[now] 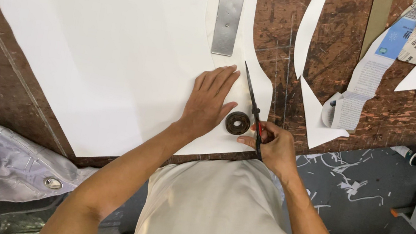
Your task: The person uses scissors to cut a large sheet of white paper on a wooden table. They follow a pattern or template placed on the paper, making precise cuts along the edges. The person also uses a ruler and a marker to guide the cutting process.
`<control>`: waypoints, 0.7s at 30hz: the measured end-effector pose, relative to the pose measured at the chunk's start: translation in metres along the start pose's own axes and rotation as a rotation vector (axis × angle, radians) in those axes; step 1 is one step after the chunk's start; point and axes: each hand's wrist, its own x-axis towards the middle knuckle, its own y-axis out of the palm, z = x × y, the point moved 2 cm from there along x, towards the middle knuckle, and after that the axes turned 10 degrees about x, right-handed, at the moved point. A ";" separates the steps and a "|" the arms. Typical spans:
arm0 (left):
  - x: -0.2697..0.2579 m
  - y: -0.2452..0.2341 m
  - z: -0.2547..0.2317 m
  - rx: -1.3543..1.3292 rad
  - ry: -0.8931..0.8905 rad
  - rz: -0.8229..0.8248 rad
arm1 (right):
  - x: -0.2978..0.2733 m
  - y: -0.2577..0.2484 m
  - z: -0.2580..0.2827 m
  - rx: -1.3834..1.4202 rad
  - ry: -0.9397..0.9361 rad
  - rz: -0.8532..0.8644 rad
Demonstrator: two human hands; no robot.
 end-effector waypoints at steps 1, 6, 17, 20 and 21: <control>0.000 0.000 0.001 -0.004 0.005 0.003 | 0.000 0.000 -0.001 0.006 -0.008 0.005; 0.001 -0.001 0.003 -0.021 0.001 0.009 | 0.003 0.003 0.003 0.018 -0.002 -0.003; 0.047 -0.022 0.037 0.014 0.045 -0.025 | 0.010 0.007 0.003 0.048 0.030 -0.004; 0.091 -0.033 0.060 0.175 0.124 0.108 | 0.010 0.007 0.000 0.039 0.025 0.001; 0.101 -0.034 0.065 0.219 0.146 0.164 | 0.010 0.007 -0.001 0.034 0.019 0.002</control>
